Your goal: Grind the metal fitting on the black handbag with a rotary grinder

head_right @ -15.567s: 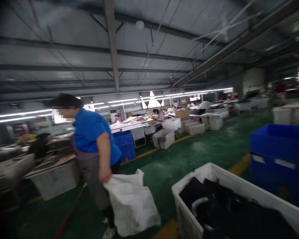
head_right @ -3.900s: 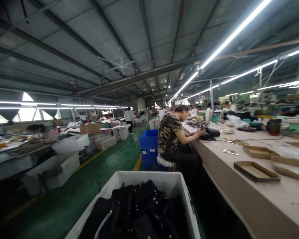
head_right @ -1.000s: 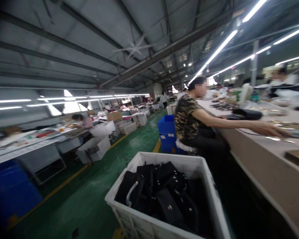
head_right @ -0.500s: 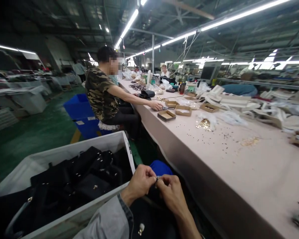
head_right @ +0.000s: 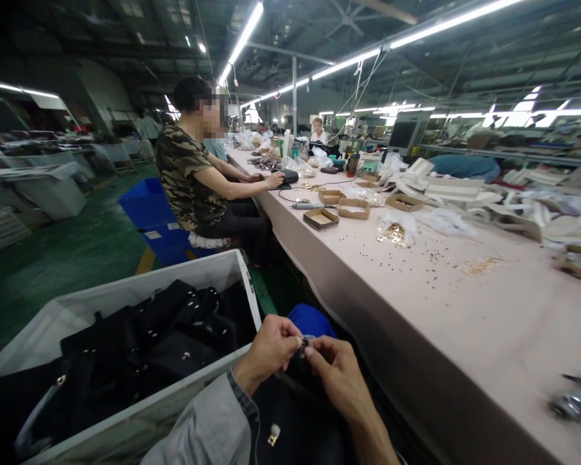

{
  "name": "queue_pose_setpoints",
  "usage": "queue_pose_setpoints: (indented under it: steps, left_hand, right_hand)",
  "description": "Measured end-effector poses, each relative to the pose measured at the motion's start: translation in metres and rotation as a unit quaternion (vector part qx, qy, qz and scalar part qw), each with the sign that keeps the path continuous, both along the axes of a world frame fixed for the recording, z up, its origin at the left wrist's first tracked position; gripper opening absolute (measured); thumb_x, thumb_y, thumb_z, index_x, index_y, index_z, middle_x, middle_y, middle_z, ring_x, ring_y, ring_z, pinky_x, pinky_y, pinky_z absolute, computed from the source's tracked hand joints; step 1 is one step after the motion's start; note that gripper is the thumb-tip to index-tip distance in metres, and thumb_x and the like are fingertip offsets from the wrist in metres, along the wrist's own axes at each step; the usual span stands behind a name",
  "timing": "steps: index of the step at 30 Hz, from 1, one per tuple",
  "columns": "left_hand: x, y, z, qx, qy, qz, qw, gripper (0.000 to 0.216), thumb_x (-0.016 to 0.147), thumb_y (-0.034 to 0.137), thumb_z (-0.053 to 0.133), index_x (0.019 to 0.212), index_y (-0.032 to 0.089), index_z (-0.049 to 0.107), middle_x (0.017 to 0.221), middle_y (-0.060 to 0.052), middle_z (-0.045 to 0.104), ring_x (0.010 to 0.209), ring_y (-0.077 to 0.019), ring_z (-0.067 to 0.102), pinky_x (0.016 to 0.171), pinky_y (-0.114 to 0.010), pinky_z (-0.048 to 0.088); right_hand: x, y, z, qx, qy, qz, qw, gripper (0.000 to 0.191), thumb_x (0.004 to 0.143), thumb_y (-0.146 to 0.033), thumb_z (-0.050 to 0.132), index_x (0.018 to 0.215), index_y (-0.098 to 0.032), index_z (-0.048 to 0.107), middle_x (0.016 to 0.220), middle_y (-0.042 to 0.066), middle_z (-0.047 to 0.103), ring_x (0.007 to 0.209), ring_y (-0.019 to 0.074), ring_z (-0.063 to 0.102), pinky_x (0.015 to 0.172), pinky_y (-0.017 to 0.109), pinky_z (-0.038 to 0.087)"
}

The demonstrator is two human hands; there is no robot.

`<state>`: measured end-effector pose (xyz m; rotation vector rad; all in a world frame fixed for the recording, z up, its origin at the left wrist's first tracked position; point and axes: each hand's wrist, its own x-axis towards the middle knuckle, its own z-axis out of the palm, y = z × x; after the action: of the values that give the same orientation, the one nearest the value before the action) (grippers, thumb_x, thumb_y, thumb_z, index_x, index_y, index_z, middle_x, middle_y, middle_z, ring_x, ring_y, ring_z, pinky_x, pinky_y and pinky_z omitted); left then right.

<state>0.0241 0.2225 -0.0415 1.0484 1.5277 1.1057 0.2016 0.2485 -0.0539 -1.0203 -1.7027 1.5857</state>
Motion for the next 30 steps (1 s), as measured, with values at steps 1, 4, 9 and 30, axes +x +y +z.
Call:
queue_pose_setpoints:
  steps: [1,4,9,30]
  left_hand:
    - [0.0,0.0,0.001,0.001,-0.005,-0.002,1.0,0.005,0.071,0.012,0.06,0.069,0.014,0.064,0.05,0.001,0.06,0.032,-0.0089,0.045,0.032,-0.019,0.03]
    - [0.0,-0.004,0.006,0.001,-0.022,-0.021,1.0,0.004,0.073,0.015,0.061,0.073,0.014,0.065,0.048,0.003,0.057,0.033,-0.0098,0.046,0.033,-0.02,0.035]
    - [0.001,-0.011,0.012,-0.011,-0.03,-0.067,0.997,0.022,0.067,0.011,0.071,0.088,0.014,0.064,0.057,0.004,0.062,0.043,-0.0118,0.056,0.042,-0.021,0.042]
    - [0.006,-0.009,0.008,0.005,-0.001,-0.025,1.0,0.035,0.064,0.003,0.071,0.097,0.012,0.066,0.063,0.002,0.065,0.056,-0.012,0.059,0.053,-0.021,0.039]
  right_hand:
    - [0.0,0.0,0.0,0.001,-0.003,-0.008,1.0,0.043,0.092,-0.054,0.072,0.088,-0.011,0.075,0.072,0.003,0.062,0.065,0.0128,0.047,0.062,0.026,0.034]
    - [-0.001,-0.002,0.002,-0.004,0.001,-0.033,0.999,0.045,0.089,-0.055,0.075,0.085,-0.01,0.076,0.069,0.003,0.063,0.063,0.0127,0.047,0.061,0.026,0.034]
    - [-0.002,-0.006,0.006,-0.03,0.027,-0.064,0.997,0.047,0.082,-0.057,0.08,0.084,-0.01,0.078,0.064,0.003,0.062,0.058,0.012,0.045,0.058,0.027,0.031]
    - [-0.001,-0.009,0.01,-0.07,0.073,-0.055,0.993,0.036,0.072,-0.035,0.087,0.093,-0.009,0.075,0.082,0.008,0.072,0.069,0.0162,0.06,0.067,0.027,0.043]
